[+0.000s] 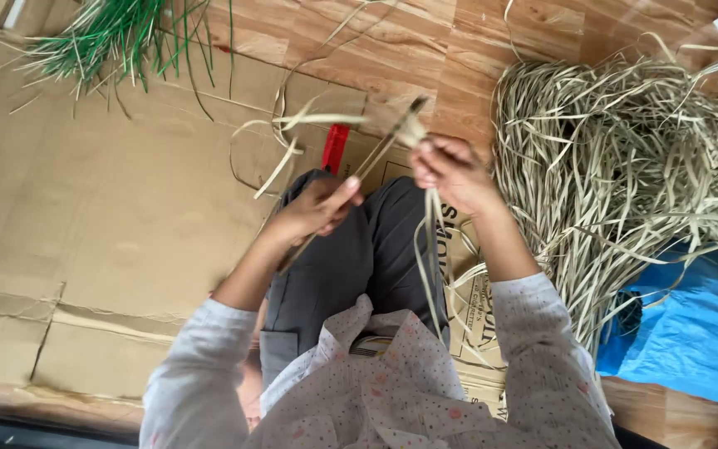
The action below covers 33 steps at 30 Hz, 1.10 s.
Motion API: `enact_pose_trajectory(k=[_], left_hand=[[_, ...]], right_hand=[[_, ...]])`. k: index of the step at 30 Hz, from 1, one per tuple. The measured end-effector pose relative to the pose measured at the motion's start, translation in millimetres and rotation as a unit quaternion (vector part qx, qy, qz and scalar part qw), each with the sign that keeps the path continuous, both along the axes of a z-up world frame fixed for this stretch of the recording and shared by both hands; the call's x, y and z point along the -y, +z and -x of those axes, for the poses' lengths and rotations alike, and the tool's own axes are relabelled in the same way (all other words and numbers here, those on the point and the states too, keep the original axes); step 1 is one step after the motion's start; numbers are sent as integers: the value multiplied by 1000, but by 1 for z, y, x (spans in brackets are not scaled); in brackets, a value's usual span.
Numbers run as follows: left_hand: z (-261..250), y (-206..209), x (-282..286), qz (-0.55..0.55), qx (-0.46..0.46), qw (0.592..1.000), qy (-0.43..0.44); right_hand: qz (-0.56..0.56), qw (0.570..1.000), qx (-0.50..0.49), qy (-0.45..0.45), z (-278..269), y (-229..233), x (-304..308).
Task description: The person is weaving thin strips of natural fiber around a wooden stick while sitting on the floor.
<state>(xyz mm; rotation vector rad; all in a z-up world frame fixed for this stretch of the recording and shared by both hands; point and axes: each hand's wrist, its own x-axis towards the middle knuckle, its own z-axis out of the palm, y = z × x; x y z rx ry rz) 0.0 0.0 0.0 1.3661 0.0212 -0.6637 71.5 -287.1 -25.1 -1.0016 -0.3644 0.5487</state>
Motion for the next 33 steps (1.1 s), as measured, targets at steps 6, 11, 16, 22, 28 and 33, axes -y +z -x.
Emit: enact_pose_trajectory(k=[6,11,16,22,28,33], left_hand=[[-29,35,28,-148,359,913,125],[-62,14,-48,-208,256,921,205],[-55,46,-132,-94,186,938,276],[-28,40,-129,-3,162,919,360],[15,-14,-3,-109,50,986,118],[14,8,54,-77,203,969,119]], right_hand=[[245,962,117,32,32,61,-55],[251,953,134,102,35,63,-5],[250,947,157,125,35,51,47],[324,940,103,-12,49,50,33],[279,946,146,-82,48,33,-25],[367,883,275,-94,56,24,-37]])
